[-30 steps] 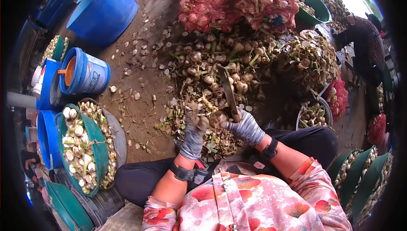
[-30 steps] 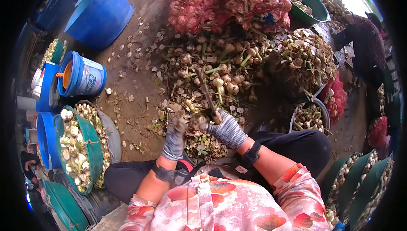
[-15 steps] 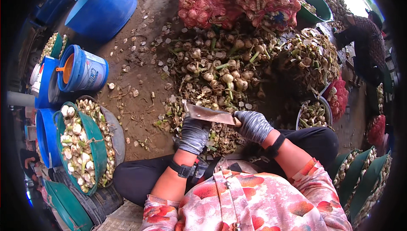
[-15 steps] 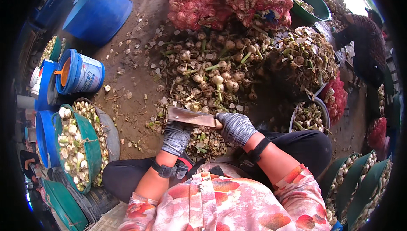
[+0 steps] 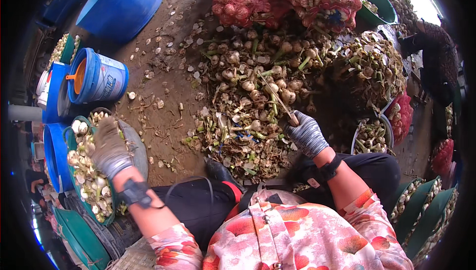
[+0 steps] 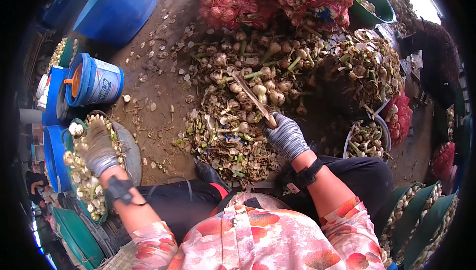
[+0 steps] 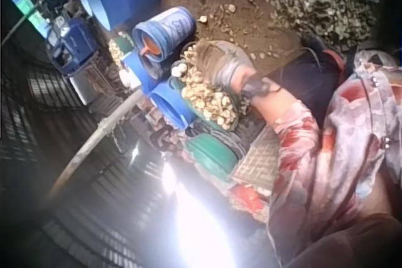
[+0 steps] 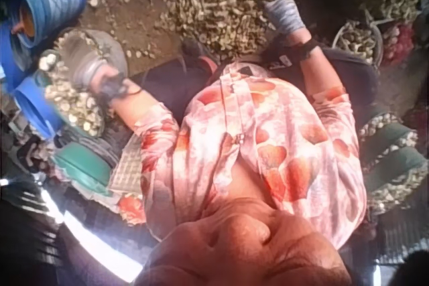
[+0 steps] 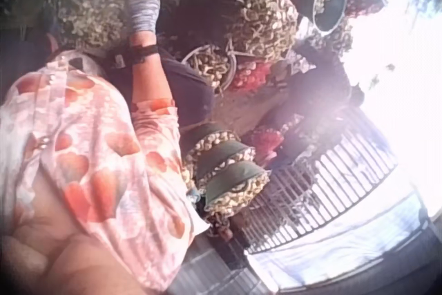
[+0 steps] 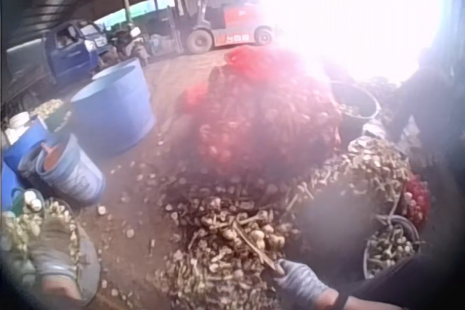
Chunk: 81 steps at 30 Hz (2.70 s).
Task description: The person trims garlic bulbs one at a time with a cleaver, tossing the bulbs into a green basket and the discarded stems onto a pile on the ground.
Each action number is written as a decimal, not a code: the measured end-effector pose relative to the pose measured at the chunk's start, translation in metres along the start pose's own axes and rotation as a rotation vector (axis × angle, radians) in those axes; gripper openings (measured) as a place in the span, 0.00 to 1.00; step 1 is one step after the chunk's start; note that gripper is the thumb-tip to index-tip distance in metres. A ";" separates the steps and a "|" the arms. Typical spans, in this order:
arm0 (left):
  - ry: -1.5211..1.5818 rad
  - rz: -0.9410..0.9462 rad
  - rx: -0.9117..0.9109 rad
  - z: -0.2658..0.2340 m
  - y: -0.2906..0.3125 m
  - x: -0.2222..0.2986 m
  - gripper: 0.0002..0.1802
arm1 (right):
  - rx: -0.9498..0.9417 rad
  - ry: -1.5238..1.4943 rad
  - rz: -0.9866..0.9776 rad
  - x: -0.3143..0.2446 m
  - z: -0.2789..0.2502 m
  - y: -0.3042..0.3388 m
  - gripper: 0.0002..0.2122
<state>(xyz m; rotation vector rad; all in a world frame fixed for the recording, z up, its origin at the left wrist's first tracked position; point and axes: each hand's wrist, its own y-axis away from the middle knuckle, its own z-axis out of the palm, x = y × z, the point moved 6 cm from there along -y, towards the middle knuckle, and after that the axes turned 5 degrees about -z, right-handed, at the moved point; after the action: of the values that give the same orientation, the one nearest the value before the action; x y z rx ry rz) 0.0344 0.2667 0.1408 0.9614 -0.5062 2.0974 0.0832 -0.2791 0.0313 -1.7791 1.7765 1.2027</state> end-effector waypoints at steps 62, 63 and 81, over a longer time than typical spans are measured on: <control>-0.631 -0.453 -0.646 0.130 0.227 -0.242 0.44 | -0.331 -0.887 0.080 -0.038 0.040 0.042 0.19; -0.561 -0.503 -0.638 0.131 0.226 -0.242 0.43 | -0.299 -0.845 0.026 -0.042 0.039 0.041 0.18; -1.152 -0.234 -0.707 0.133 0.217 -0.235 0.17 | -0.172 0.329 -0.303 -0.037 0.002 0.043 0.20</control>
<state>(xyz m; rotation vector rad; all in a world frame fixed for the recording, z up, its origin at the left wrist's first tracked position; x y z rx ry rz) 0.0296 -0.0636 0.0365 1.5823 -1.4746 0.8342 0.0476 -0.2607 0.0714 -2.3603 1.5196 1.0098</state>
